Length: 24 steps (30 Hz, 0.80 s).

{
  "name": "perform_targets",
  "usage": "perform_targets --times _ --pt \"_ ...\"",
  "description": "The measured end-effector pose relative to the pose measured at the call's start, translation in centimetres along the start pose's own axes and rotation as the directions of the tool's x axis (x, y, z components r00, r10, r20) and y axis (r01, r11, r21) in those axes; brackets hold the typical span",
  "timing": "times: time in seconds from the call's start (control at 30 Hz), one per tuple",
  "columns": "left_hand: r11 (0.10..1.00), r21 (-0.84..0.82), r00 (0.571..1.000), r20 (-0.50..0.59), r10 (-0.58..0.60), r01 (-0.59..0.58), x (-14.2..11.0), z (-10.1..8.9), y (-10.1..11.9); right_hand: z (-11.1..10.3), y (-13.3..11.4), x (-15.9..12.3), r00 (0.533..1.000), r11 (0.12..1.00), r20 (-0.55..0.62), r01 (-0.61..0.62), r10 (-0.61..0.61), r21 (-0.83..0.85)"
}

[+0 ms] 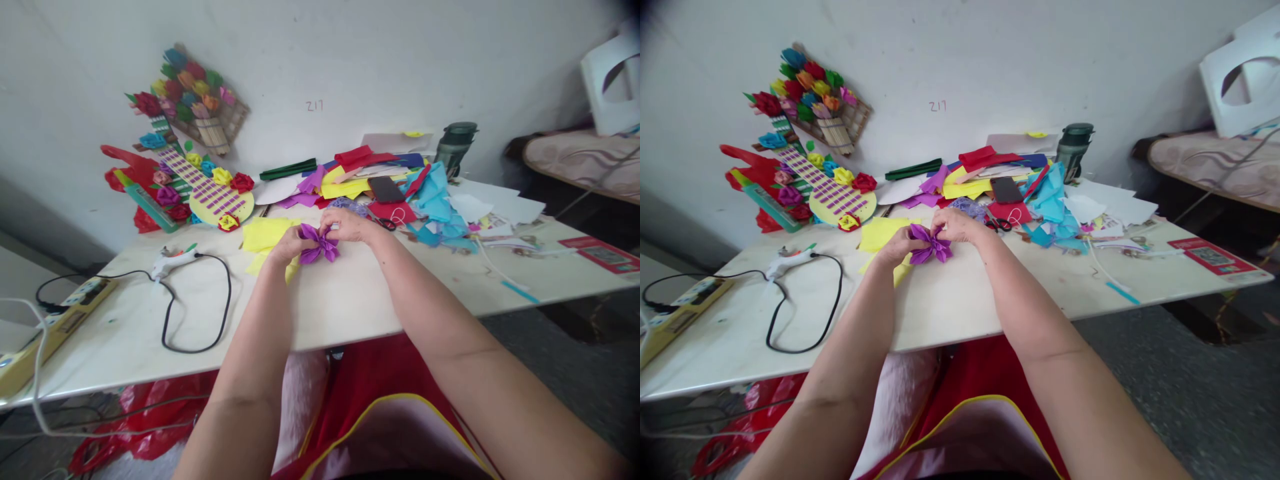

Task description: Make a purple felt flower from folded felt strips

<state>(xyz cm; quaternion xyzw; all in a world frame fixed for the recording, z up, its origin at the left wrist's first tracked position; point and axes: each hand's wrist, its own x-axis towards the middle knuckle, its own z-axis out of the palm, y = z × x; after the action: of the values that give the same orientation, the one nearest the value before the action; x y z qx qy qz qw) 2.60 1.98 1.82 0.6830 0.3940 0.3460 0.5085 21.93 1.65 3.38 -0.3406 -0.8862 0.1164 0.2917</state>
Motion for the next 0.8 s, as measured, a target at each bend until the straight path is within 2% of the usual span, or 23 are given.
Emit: perform_targets --times 0.13,0.27,0.43,0.57,0.67,0.8 --pt "1.000 0.014 1.000 -0.007 -0.005 0.005 0.0 0.0 -0.3 -0.5 -0.4 -0.3 0.996 0.992 0.053 -0.071 0.066 0.106" --pt "1.000 -0.008 1.000 -0.005 -0.009 0.009 0.0 -0.1 -0.6 -0.4 -0.6 -0.5 0.987 0.981 0.045 -0.160 0.156 0.113" --pt "1.000 0.000 1.000 -0.009 -0.014 0.014 0.1 -0.1 -0.6 0.4 -0.7 -0.2 0.966 0.966 -0.044 -0.258 0.256 -0.030" --pt "1.000 0.011 0.999 -0.053 -0.003 0.003 0.1 0.0 -0.4 1.0 -1.7 0.3 0.912 0.901 -0.170 -0.400 0.373 -0.167" --pt "1.000 0.014 0.997 -0.076 0.016 -0.015 0.2 0.1 -0.3 1.1 -2.3 0.5 0.923 0.905 -0.208 -0.367 0.324 -0.217" --pt "0.996 0.062 0.988 -0.138 0.067 -0.059 0.3 0.2 -0.4 0.9 -2.1 0.5 0.944 0.926 -0.201 -0.304 0.262 -0.223"
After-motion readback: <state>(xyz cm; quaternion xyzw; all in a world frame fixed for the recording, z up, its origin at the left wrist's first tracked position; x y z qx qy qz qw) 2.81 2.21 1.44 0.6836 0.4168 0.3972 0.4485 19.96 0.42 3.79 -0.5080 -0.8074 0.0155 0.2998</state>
